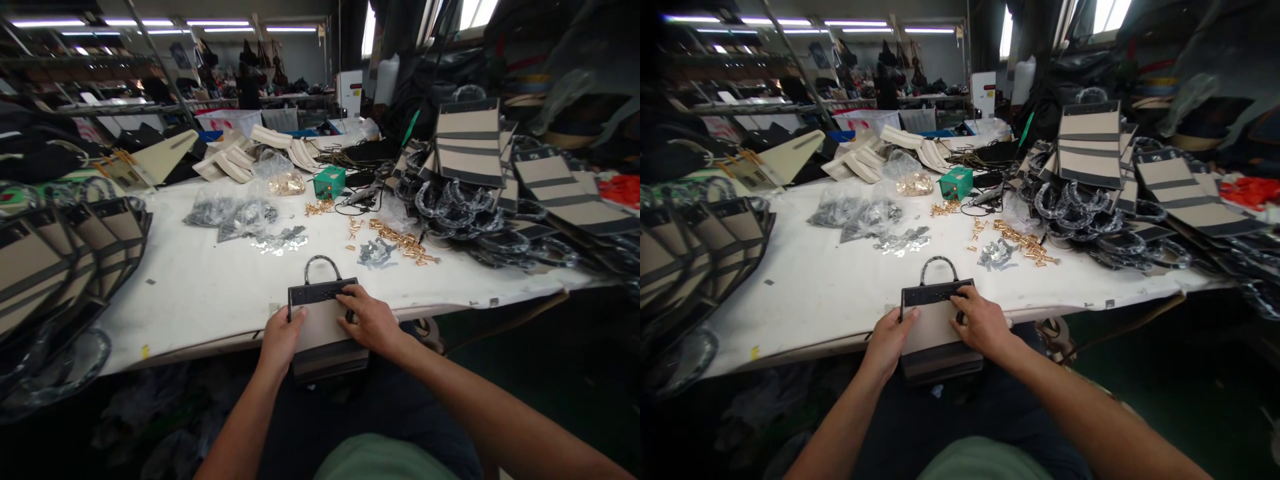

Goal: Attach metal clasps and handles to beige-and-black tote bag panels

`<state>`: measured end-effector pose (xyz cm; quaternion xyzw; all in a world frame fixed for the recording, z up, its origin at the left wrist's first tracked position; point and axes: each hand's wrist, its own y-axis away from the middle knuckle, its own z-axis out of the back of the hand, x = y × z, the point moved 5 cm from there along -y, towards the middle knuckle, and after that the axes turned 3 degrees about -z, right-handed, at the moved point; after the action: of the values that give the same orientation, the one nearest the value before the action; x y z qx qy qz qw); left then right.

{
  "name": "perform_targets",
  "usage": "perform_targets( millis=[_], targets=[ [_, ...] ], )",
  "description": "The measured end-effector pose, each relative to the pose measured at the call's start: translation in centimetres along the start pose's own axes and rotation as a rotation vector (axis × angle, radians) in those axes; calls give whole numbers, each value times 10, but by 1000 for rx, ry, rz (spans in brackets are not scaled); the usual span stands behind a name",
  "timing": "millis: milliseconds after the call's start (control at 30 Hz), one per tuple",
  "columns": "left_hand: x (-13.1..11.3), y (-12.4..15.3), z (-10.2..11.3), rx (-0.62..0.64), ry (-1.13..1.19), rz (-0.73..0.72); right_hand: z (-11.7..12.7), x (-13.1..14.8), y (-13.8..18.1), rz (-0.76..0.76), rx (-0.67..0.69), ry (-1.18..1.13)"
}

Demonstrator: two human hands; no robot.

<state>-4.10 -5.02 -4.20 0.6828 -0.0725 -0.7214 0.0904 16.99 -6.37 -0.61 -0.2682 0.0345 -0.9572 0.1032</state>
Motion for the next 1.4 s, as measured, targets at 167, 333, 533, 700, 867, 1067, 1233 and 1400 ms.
perform_targets(
  millis=[167, 333, 533, 700, 867, 1067, 1233, 1400],
  targets=[
    [-19, 19, -1, 120, 246, 198, 26, -7, -1, -31, -196, -138],
    [-34, 59, 2, 287, 357, 389, 56, -22, 1, -125, 15, -260],
    [-39, 81, 12, 262, 316, 324, 52, -38, 20, -394, 466, -978],
    [-82, 80, 41, 168, 17, 165, 44, -1, 29, -277, 512, -1337],
    [-118, 69, 67, 134, -288, 122, 20, 28, 58, -238, 585, -1359],
    [-102, 8, 21, 355, -552, -79, -15, -14, 81, -499, 245, -1300],
    [-65, -44, -39, 508, -551, -164, -18, -56, 89, -707, 28, -1204],
    [-45, -50, -46, 578, -465, -73, -17, -61, 87, -741, 53, -1094]
  ],
)
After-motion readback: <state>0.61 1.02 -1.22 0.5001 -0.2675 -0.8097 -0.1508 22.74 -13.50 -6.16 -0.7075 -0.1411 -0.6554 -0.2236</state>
